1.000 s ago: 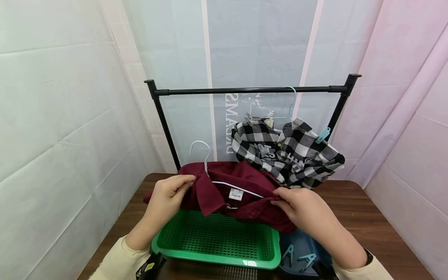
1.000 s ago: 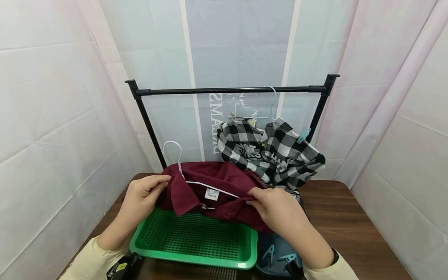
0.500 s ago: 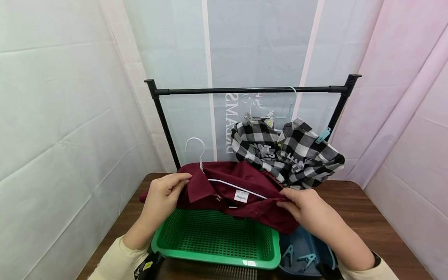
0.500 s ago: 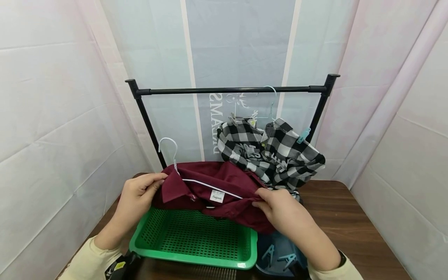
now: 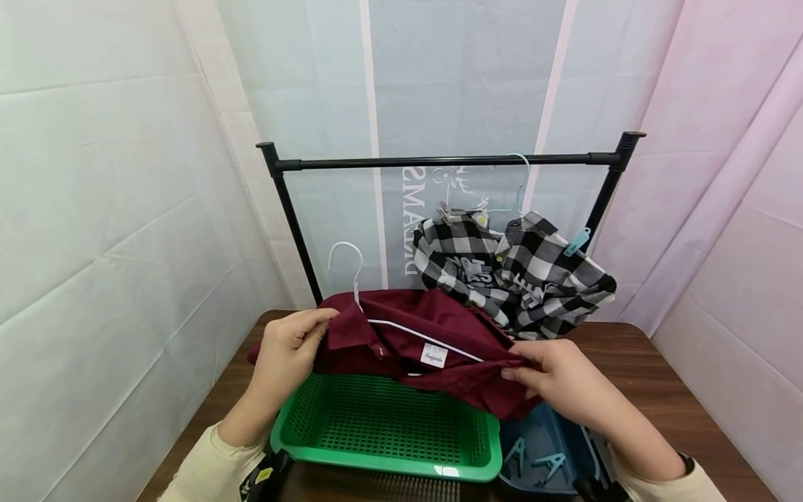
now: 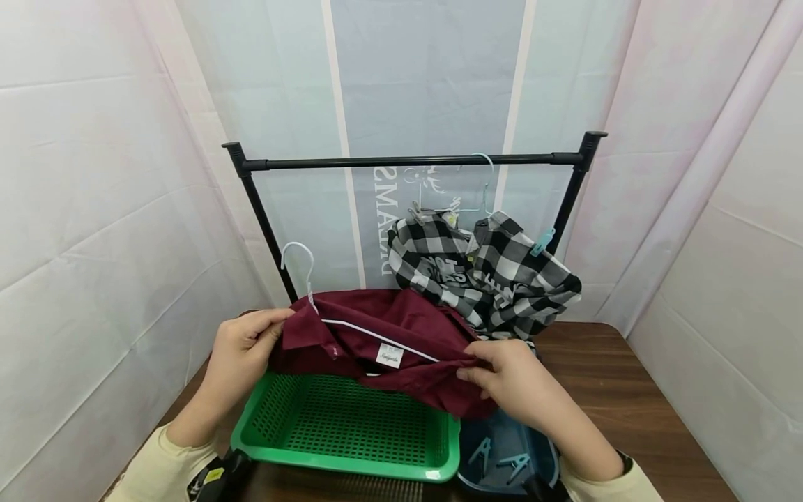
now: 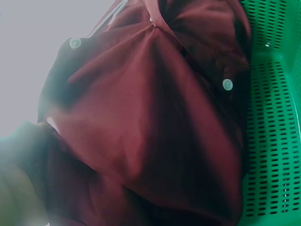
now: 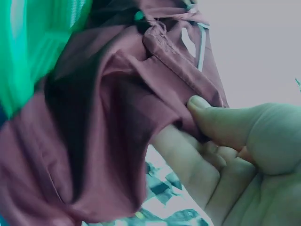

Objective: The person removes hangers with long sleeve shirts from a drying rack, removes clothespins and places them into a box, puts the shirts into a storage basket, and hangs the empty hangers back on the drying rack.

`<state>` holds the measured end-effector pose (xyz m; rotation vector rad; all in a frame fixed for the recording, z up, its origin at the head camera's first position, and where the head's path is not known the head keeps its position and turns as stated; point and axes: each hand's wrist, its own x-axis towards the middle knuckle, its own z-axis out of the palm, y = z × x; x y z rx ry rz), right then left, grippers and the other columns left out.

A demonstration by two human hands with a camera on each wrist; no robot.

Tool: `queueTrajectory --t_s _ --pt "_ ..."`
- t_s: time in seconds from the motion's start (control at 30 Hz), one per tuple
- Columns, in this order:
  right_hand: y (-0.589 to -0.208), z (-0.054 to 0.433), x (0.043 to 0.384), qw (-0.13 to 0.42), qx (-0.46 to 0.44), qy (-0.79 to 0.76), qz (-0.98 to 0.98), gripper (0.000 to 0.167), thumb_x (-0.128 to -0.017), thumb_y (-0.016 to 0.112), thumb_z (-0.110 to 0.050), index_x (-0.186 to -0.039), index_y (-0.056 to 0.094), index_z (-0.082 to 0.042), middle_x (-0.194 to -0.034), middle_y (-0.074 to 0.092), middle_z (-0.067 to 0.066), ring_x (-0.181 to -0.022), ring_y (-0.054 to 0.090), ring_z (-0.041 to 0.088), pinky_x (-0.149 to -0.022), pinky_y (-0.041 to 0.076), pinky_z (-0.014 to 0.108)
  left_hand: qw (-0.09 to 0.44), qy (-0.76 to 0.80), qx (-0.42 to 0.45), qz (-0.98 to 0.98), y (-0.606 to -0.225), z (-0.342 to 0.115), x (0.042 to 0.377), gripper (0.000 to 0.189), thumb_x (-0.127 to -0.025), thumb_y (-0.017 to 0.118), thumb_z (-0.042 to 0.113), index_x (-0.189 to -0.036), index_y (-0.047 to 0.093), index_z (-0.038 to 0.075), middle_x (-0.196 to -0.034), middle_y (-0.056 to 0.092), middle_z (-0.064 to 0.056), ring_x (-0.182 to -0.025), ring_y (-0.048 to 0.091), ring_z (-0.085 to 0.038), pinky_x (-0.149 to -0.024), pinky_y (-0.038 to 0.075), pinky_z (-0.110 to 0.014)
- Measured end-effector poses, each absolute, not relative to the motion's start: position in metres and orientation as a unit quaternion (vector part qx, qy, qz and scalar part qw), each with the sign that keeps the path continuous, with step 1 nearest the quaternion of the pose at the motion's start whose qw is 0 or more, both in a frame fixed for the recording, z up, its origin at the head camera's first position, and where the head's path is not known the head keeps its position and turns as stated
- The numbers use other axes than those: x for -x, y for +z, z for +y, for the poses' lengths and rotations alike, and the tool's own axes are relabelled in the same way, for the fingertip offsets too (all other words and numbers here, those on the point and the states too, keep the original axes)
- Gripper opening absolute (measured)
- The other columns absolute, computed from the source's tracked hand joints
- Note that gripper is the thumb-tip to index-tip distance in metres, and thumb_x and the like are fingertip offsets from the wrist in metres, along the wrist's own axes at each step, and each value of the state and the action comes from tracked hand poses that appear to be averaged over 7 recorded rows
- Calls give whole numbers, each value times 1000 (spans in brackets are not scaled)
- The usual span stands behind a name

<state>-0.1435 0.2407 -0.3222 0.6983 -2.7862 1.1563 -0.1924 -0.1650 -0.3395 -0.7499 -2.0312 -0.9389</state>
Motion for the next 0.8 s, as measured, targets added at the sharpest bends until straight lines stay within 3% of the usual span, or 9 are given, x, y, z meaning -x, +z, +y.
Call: queueTrajectory --t_s 0.17,0.33,0.57,0.7,0.8 --pt "-321 246 145 -32 -189 457 -869 12 -94 75 -24 -99 77 -13 -93 75 5 -74 73 14 -63 59 31 377 -381 289 -794 -338 -165 192 25 -88 74 -9 -101 81 11 -98 78 1 -84 70 -10 -78 50 -10" --pt "-326 244 148 0 -160 497 -853 13 -91 78 -18 -99 78 -7 -97 74 5 -77 71 12 -66 60 31 371 -397 282 -791 -338 -164 191 22 -90 73 -7 -101 81 11 -98 78 0 -87 71 -10 -79 50 -9" --pt "-336 245 153 21 -157 564 -811 16 -93 75 -9 -104 75 3 -95 75 -5 -79 68 9 -68 60 31 355 -419 258 -795 -339 -160 192 22 -90 73 -6 -101 81 10 -99 79 -1 -91 72 -10 -81 51 -9" --pt "-343 248 158 -21 -175 587 -790 19 -98 69 -8 -103 67 10 -91 73 -2 -78 71 11 -67 61 32 316 -440 232 -808 -339 -158 189 20 -92 72 -3 -102 81 12 -98 79 -1 -90 69 -5 -79 51 -10" --pt "-342 251 159 -78 -190 574 -793 23 -102 64 -13 -108 61 9 -93 73 8 -78 74 18 -66 62 36 291 -447 222 -816 -340 -157 189 19 -94 72 -1 -102 81 13 -98 78 -1 -89 68 -5 -78 51 -11"
